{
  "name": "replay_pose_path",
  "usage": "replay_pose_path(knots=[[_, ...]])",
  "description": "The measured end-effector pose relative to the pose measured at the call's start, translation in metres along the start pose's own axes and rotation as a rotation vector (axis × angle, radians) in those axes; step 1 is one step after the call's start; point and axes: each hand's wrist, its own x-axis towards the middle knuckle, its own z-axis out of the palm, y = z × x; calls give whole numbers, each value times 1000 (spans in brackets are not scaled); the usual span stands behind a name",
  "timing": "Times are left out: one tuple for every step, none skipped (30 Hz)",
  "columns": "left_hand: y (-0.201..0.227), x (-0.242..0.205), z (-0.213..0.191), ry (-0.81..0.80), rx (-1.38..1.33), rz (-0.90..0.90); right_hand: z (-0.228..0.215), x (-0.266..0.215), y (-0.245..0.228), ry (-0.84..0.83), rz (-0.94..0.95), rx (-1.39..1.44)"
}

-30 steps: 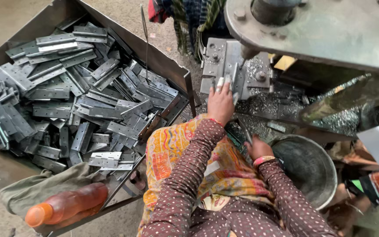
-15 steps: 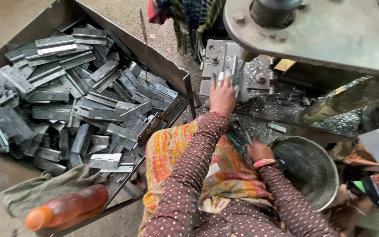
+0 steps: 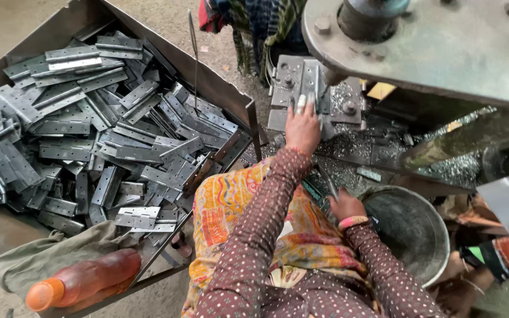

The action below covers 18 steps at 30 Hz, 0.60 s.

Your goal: The person sits and repeatedly picks up metal pieces from a bin, places them into a machine, and operates a lever to process them. The processed pieces are then dropped into a pile below the machine.

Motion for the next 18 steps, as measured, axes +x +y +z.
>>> replay_pose_path(knots=[[-1, -15, -2, 15, 14, 12, 5, -5, -1, -67, 28, 12], [-4, -24, -5, -1, 22, 23, 4, -6, -1, -134, 56, 24], [-4, -23, -6, -3, 26, 37, -4, 6, 0, -173, 44, -20], [-4, -18, -7, -6, 30, 51, -16, 19, 1, -213, 32, -64], [-5, -16, -7, 24, 13, 34, -28, 27, 2, -259, 24, -111], [-7, -8, -7, 53, -3, 17, -40, 37, 2, -267, 19, -133], [-10, 1, -6, 83, -18, 5, -46, 43, -1, -273, 17, -153], [-14, 6, -5, 76, -17, 0, -46, 43, -3, -279, 14, -172], [-18, 14, -6, 75, -14, -3, -45, 42, -4, -274, 40, -131], [-20, 19, -7, 75, -11, -7, -39, 35, -4, -269, 66, -90], [-20, 22, -8, 65, -27, -3, -28, 25, -1, -267, 88, -51], [-20, 25, -10, 55, -43, 2, -12, 13, 2, -145, 32, 4], [-21, 22, -12, 41, -57, -3, 5, 1, 7, -32, -30, 59], [-16, 22, -14, -65, -44, 31, 16, -2, 17, 81, -91, 115], [-23, 16, -19, -175, -18, 39, 27, 1, 21, 58, -73, 69], [-24, 11, -22, -49, -51, 64, 33, 7, 25, 38, -55, 22], [-26, -4, -23, 65, -82, 83, 40, 4, 28, 3, -37, -26], [-28, -23, -23, 195, -158, 139, 39, 1, 34, -50, -18, -30]])
